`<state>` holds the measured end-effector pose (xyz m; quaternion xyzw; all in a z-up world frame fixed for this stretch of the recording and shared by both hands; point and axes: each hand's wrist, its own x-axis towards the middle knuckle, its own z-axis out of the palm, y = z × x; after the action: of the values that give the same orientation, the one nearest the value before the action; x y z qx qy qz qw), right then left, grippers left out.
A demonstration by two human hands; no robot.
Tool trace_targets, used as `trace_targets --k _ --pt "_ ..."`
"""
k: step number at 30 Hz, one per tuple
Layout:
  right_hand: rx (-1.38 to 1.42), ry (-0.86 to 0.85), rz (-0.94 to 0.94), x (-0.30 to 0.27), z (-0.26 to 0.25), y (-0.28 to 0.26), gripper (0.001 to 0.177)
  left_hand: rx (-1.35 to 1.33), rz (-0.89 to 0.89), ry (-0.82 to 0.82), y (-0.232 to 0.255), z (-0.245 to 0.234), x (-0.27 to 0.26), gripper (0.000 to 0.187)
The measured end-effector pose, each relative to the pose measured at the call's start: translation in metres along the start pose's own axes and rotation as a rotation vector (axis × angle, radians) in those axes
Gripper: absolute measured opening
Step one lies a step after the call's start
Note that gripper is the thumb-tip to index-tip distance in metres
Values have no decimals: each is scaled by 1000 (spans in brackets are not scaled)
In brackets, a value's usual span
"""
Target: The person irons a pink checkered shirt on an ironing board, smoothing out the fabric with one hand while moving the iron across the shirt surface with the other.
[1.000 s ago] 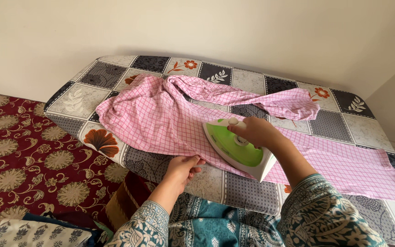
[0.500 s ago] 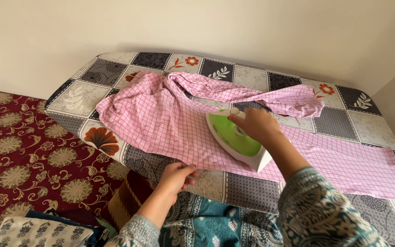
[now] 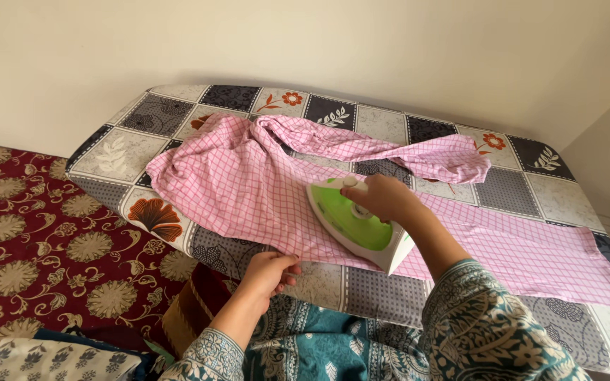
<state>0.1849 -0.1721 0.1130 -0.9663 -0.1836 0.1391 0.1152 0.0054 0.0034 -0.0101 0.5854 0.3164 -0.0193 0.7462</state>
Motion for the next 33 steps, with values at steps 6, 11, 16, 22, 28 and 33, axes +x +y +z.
trace_targets --k 6,11,16,22,28,33 --pt "24 -53 -51 -24 13 -15 77 34 46 6 -9 -2 11 16" --pt "-20 -62 -59 -58 16 -40 80 178 105 -1 -15 -5 14 20" --pt "-52 -39 -56 -72 22 -48 81 323 138 11 -23 -16 24 21" --pt "-41 -34 -88 -91 27 -58 80 115 328 233 -45 -52 69 23" --pt "-34 -49 -99 -106 24 -57 71 62 395 248 17 -53 11 19" --pt "-86 -114 -177 -110 7 -49 62 -8 413 260 44 -38 -3 16"
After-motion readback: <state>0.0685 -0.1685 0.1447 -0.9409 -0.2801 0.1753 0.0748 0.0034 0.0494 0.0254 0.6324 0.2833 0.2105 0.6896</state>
